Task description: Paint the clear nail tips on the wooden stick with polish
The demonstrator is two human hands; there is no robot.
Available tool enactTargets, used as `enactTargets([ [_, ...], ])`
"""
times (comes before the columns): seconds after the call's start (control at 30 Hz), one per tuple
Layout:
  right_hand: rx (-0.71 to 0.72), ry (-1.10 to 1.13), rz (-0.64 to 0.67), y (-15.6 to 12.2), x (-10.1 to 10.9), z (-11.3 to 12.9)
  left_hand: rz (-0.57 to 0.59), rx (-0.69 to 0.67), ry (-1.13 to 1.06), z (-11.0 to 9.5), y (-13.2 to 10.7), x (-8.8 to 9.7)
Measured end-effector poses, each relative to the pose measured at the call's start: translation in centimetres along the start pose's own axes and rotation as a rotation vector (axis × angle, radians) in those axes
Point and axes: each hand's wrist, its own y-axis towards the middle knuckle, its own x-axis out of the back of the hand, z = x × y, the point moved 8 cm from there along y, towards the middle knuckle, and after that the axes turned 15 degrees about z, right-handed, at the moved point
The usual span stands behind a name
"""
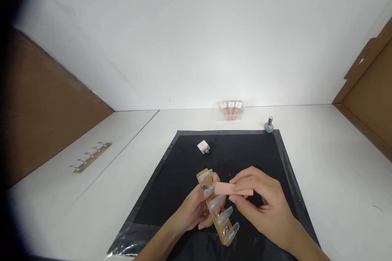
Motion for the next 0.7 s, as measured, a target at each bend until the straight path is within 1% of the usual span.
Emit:
enactTargets([
  [0.07, -0.062, 0.041, -0.067, -0.4, 0.6, -0.7, -0.041, 0.056, 0.051, 0.2, -0.1, 0.2],
  [0.13, -0.133, 0.067, -0.099, -0.7, 0.9, -1.4, -0.059, 0.083, 0.091, 0.4, -0.3, 0.4],
  [0.23, -0.204, 0.086, -0.121, -1.1, 1.1, -2.2, -0.083, 0.117, 0.147, 0.6, -0.6, 0.6],
  [0.37, -0.266, 0.086, -0.119, -1.3, 1.0, -2.7, -0.164, 0.225, 0.265, 0.9, -1.1, 0.8],
  [0.43, -0.254, 0.072, -0.104, -1.2, 0.8, -2.6, -0.167, 0.235, 0.299, 0.7, -1.0, 0.6],
  [0.57, -0.195, 0.035, -0.046, -0.7, 0.4, -2.0, -0.136, 0.229, 0.303, 0.5, -0.5, 0.1],
  [0.63, -0.181, -0.005, 0.001, -0.4, 0.2, -1.6, -0.123, 0.217, 0.299, 0.5, -0.4, -0.1],
  [0.7, -0.163, -0.072, 0.010, -0.1, 0.3, -1.2, -0.116, 0.213, 0.295, 0.5, -0.5, -0.1],
])
